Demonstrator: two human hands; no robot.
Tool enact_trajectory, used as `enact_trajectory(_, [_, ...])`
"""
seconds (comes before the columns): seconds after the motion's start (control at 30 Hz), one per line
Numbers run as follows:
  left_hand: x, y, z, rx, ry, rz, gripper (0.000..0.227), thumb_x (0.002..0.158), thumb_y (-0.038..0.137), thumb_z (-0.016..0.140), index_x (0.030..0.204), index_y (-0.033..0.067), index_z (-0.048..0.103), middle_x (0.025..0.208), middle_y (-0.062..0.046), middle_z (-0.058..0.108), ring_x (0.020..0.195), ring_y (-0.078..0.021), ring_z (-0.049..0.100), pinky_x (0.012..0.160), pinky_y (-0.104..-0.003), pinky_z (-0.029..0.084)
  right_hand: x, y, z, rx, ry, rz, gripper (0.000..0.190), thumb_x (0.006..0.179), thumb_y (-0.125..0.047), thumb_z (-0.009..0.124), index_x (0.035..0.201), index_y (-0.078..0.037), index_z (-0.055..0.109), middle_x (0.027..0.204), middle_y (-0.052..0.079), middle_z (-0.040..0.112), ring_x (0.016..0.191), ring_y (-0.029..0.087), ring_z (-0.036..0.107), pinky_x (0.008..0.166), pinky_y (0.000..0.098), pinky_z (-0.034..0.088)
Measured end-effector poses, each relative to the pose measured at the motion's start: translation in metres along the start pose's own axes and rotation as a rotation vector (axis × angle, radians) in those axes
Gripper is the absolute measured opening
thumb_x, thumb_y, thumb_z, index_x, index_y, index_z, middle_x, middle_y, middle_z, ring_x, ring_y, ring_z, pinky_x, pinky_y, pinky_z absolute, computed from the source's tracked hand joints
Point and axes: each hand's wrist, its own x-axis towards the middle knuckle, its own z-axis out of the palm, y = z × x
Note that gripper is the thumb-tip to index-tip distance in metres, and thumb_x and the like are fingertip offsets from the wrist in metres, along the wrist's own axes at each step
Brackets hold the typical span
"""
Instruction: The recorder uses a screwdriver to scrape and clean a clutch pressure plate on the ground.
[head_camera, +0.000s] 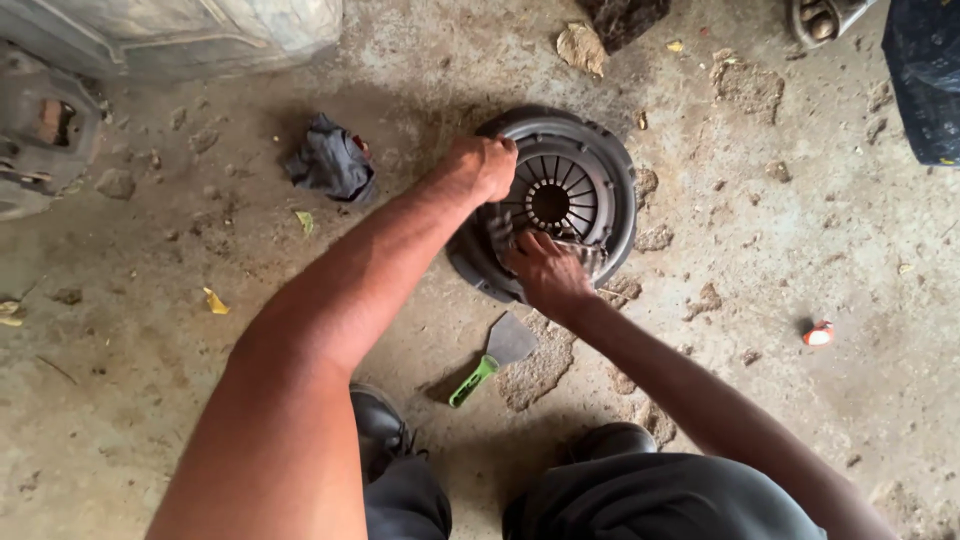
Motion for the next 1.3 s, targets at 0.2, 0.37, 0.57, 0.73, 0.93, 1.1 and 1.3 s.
enact_trajectory(0.2, [-0.002,-0.001,0.008,0.011,0.074,0.005,0.08,0.088,0.016,0.062,0.157,-0.0013,0.025,0.135,-0.02,0.063,0.116,-0.0355,0.067,0.092,-0.052,0.056,-0.012,0.005,-0.019,-0.09,-0.039,-0.153,0.029,0.088,-0.014,0.068,0.117,-0.014,0.072,0.121,0.009,0.064,0.114,0.025,0.061,0.095,0.0451,0.058])
enact_trajectory(0.37, [-0.007,0.008,-0.01,0.043,-0.003,-0.011,0.08,0.092,0.016,0.06,0.16,-0.0068,0.024,0.133,-0.02,0.068,0.113,-0.0346,0.071,0.091,-0.053,0.058,-0.001,-0.009,0.019,0.239,0.144,0.082,0.045,0.093,-0.018,0.069,0.136,-0.003,0.061,0.116,0.015,0.062,0.097,0.027,0.065,0.065,0.0422,0.061])
enact_trajectory(0.57, [-0.004,0.0,0.002,0.032,-0.017,0.022,0.078,0.096,0.019,0.058,0.16,-0.0027,0.019,0.139,-0.017,0.063,0.115,-0.0314,0.069,0.091,-0.053,0.057,-0.023,0.004,0.014,0.057,0.165,-0.12,0.033,0.089,-0.013,0.071,0.122,-0.012,0.069,0.106,0.015,0.063,0.092,0.025,0.064,0.057,0.0358,0.06])
enact_trajectory(0.73, [-0.009,0.003,-0.002,-0.047,-0.097,-0.018,0.073,0.103,0.018,0.047,0.164,-0.0041,0.013,0.129,-0.019,0.07,0.1,-0.0265,0.077,0.082,-0.04,0.067,-0.017,-0.008,0.009,0.064,0.142,-0.047,0.032,0.087,-0.026,0.075,0.112,-0.008,0.072,0.104,0.017,0.061,0.089,0.027,0.062,0.055,0.038,0.059])
enact_trajectory(0.93, [-0.017,0.006,-0.003,0.085,-0.064,-0.001,0.078,0.098,0.017,0.056,0.162,-0.0044,0.017,0.135,-0.021,0.064,0.107,-0.0301,0.071,0.088,-0.05,0.059,-0.01,-0.006,0.021,0.13,0.219,-0.011,0.021,0.091,-0.014,0.068,0.109,-0.003,0.072,0.101,0.019,0.062,0.082,0.026,0.062,0.05,0.0348,0.057])
enact_trajectory(1.1, [-0.004,0.003,0.004,0.064,-0.006,0.009,0.075,0.098,0.019,0.055,0.161,0.001,0.019,0.142,-0.02,0.059,0.117,-0.0314,0.066,0.092,-0.053,0.057,-0.001,0.004,0.031,-0.006,0.124,-0.047,0.013,0.098,-0.013,0.064,0.105,-0.005,0.071,0.1,0.018,0.063,0.08,0.024,0.061,0.052,0.0352,0.056])
enact_trajectory(1.3, [-0.014,0.013,-0.007,0.121,-0.032,-0.003,0.08,0.095,0.022,0.062,0.16,-0.0013,0.022,0.149,-0.019,0.054,0.123,-0.0319,0.064,0.095,-0.055,0.055,0.024,-0.005,0.037,-0.04,0.342,-0.196,0.027,0.086,-0.006,0.063,0.111,-0.003,0.07,0.104,0.023,0.064,0.079,0.026,0.061,0.044,0.0355,0.055])
